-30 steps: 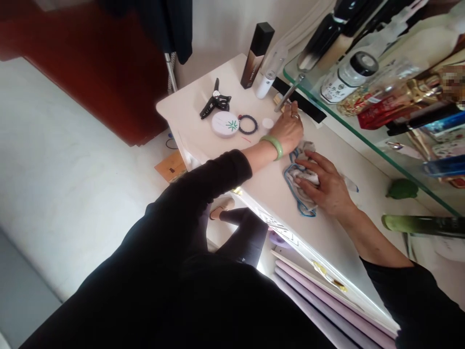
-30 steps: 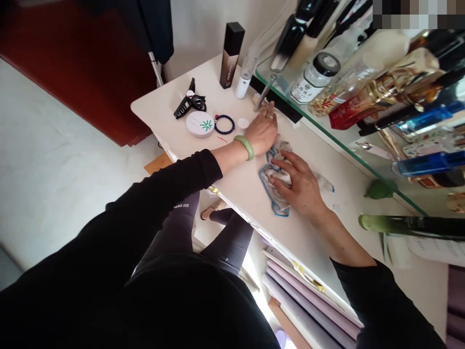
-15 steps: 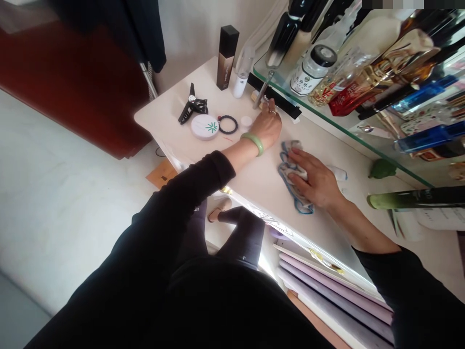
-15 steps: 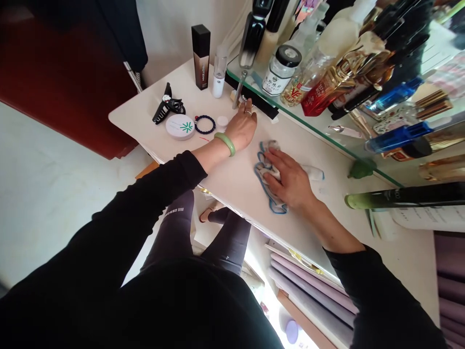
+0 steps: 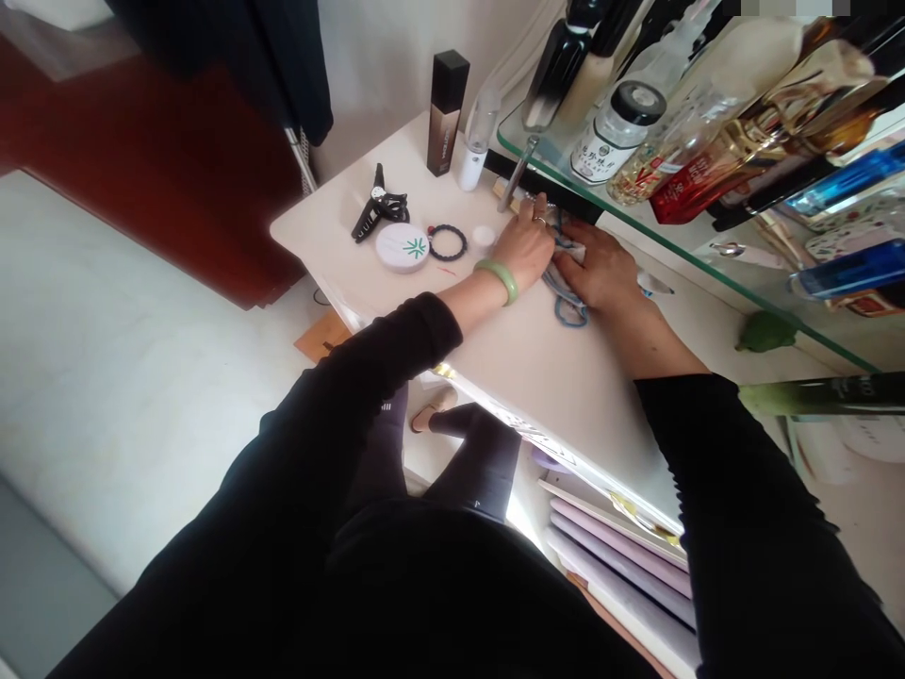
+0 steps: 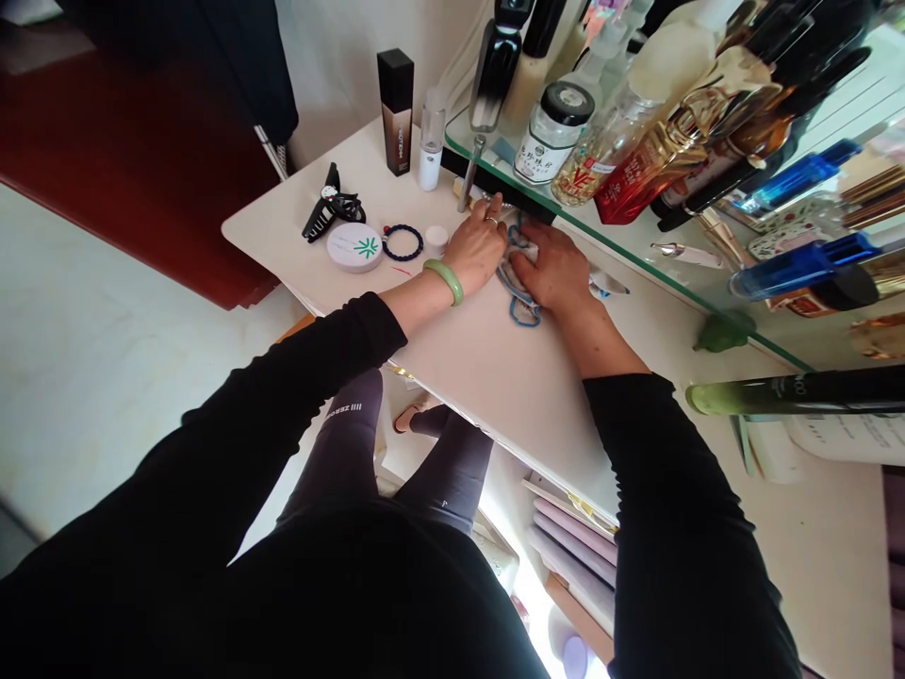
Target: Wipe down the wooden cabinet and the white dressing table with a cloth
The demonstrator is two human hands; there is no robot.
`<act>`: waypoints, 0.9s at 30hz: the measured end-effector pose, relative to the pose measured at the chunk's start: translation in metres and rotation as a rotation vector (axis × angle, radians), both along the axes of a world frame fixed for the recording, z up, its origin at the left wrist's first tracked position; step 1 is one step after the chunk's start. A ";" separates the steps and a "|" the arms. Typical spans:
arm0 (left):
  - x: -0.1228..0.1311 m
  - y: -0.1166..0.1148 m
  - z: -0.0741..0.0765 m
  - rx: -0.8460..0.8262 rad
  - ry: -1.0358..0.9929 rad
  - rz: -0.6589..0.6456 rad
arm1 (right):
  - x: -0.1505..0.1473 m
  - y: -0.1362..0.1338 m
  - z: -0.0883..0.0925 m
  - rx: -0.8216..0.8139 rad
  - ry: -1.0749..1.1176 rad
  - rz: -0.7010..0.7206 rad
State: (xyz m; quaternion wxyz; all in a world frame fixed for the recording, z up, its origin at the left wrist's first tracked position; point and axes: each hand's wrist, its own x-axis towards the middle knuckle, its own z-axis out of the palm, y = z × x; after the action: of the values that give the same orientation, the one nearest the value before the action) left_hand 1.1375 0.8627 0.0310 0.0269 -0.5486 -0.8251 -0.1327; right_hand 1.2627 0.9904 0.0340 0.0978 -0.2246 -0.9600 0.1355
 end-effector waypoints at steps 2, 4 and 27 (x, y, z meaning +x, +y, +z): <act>-0.001 0.001 -0.002 0.038 0.006 0.033 | -0.010 0.000 0.001 0.021 -0.006 -0.030; -0.002 0.001 -0.004 0.061 0.012 0.044 | -0.016 0.000 0.001 0.039 -0.020 -0.047; -0.016 0.018 0.010 0.080 -0.070 0.093 | 0.055 -0.015 -0.013 0.085 0.083 -0.012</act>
State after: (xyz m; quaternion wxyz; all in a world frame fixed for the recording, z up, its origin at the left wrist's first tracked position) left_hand 1.1211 0.8811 0.0412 0.0258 -0.5033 -0.8441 -0.1833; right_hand 1.3180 0.9753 0.0214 0.1477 -0.2202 -0.9587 0.1031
